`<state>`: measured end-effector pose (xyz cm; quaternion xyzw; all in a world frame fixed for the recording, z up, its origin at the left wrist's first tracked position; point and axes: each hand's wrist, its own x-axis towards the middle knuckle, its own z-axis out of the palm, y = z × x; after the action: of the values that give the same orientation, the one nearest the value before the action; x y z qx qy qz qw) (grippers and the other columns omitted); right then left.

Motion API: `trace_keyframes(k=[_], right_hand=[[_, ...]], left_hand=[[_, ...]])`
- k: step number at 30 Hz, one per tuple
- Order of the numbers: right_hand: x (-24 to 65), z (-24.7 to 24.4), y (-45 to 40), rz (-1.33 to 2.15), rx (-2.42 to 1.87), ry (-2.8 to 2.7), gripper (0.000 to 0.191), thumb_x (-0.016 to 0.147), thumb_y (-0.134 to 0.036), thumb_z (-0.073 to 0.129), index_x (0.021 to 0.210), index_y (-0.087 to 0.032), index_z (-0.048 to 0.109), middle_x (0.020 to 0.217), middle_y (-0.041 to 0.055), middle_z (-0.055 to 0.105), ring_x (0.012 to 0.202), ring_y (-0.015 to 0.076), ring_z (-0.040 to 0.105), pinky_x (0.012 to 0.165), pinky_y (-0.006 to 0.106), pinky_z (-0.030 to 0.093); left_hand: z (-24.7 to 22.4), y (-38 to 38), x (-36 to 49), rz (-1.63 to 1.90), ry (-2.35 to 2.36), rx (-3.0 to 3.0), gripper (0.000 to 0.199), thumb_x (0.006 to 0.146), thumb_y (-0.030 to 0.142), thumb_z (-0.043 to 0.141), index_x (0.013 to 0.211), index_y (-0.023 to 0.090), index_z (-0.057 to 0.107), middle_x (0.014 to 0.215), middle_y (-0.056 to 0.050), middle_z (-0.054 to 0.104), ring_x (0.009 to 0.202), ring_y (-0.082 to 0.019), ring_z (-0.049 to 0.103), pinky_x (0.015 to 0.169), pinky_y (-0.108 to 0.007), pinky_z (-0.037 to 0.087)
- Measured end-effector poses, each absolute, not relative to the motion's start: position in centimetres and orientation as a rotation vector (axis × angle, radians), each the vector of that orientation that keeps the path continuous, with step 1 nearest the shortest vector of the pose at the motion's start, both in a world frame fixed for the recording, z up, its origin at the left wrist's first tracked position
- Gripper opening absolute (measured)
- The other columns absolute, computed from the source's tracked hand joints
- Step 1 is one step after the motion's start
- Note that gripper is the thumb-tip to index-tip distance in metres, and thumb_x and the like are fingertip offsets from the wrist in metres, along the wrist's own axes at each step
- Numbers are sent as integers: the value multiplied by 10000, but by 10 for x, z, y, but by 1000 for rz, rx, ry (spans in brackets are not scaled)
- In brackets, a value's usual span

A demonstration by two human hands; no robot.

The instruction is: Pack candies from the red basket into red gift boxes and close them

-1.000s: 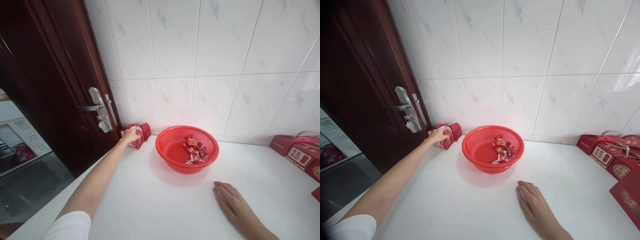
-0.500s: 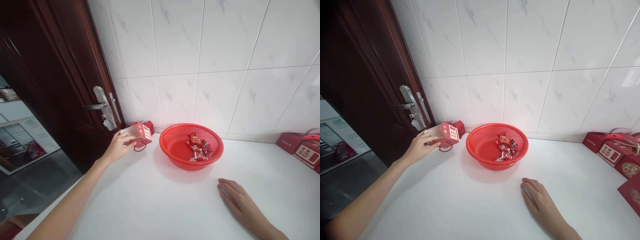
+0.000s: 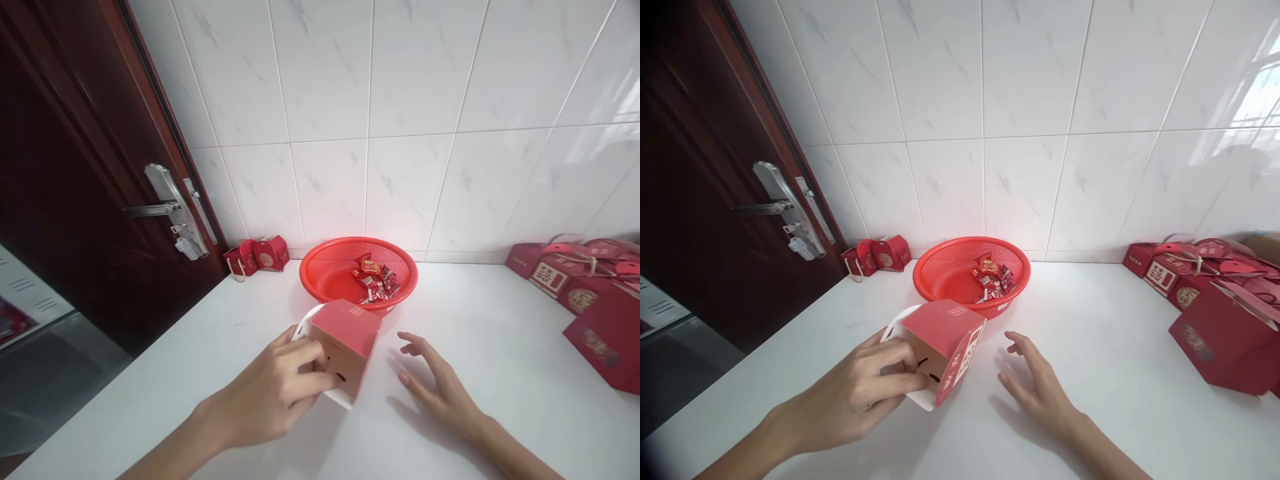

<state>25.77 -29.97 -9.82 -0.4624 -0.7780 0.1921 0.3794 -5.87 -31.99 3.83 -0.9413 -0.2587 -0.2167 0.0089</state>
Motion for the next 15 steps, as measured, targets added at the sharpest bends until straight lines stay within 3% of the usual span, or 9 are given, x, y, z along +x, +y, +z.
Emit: trace_keyframes(k=[5,7,11,15], right_hand=[[246,-102,-310,650,-946,-1994,988,866,-665,643,1613,-293,114,1402,147,541,1189,319,607,1004,472,538],[245,-105,-310,669,-928,-1964,1103,814,-725,674,1624,-308,52,1439,149,502,1186,329,599,1003,485,534],[247,-111,-307,609,-1029,-1889,1135,794,-701,720,1625,-338,37,1508,156,427,1182,338,599,986,508,538],[248,-114,-306,556,-1053,-1923,1116,806,-669,733,1622,-360,37,1599,163,334,1260,356,581,1023,531,522]], left_hand=[[31,-322,-32,-622,-836,-3042,347,904,31,467,1008,245,720,890,-20,624,766,-162,593,824,-350,431],[31,-323,-24,-635,-845,-3052,329,886,40,496,1016,242,721,904,-21,626,786,-173,593,834,-357,437],[36,-325,-12,-622,-916,-3059,287,884,64,509,974,234,722,833,-2,583,684,-149,532,894,-401,454],[38,-323,-4,-505,-1093,-3075,307,913,69,482,1041,226,712,791,18,571,650,-130,532,1103,-546,368]])
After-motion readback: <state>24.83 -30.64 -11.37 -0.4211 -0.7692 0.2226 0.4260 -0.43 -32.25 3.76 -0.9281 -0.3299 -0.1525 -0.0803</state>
